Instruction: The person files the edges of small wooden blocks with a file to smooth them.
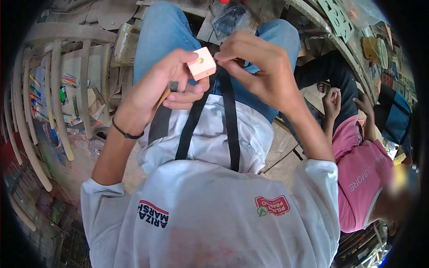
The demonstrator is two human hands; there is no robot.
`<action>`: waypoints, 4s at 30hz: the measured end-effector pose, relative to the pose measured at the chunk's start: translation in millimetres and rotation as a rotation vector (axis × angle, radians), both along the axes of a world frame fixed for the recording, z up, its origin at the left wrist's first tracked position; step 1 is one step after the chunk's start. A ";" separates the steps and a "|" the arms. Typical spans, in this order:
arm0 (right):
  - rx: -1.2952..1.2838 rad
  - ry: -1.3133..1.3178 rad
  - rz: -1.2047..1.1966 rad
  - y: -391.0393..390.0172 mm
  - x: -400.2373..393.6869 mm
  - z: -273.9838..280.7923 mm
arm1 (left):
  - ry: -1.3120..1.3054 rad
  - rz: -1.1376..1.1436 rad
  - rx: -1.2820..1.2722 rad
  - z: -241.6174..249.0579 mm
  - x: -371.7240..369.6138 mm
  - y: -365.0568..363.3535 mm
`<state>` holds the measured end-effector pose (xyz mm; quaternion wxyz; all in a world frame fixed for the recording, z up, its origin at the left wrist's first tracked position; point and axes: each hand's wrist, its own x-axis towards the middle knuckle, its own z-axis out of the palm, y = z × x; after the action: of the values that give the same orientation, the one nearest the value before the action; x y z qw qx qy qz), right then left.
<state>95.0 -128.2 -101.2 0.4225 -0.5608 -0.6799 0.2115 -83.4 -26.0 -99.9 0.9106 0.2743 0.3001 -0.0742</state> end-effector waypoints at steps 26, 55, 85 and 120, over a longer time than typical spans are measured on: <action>-0.348 0.832 -0.375 -21.5 -47.7 -6.7 | 0.025 0.353 0.726 -24.8 2.0 -32.3; 0.182 -0.022 0.141 12.3 -17.3 -3.4 | -0.107 0.279 -0.189 -10.7 -10.4 5.2; -0.062 0.544 -0.383 -20.5 -57.7 -17.0 | 0.042 0.518 0.046 -33.0 2.5 -25.8; -0.511 0.836 -0.352 -21.3 -44.6 3.6 | -0.046 0.563 1.399 -44.6 6.4 -44.2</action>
<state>50.4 -149.5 -97.6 0.5368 -0.6195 -0.2752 0.5024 -77.0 -70.2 -144.5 0.5147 0.7029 0.3170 0.3748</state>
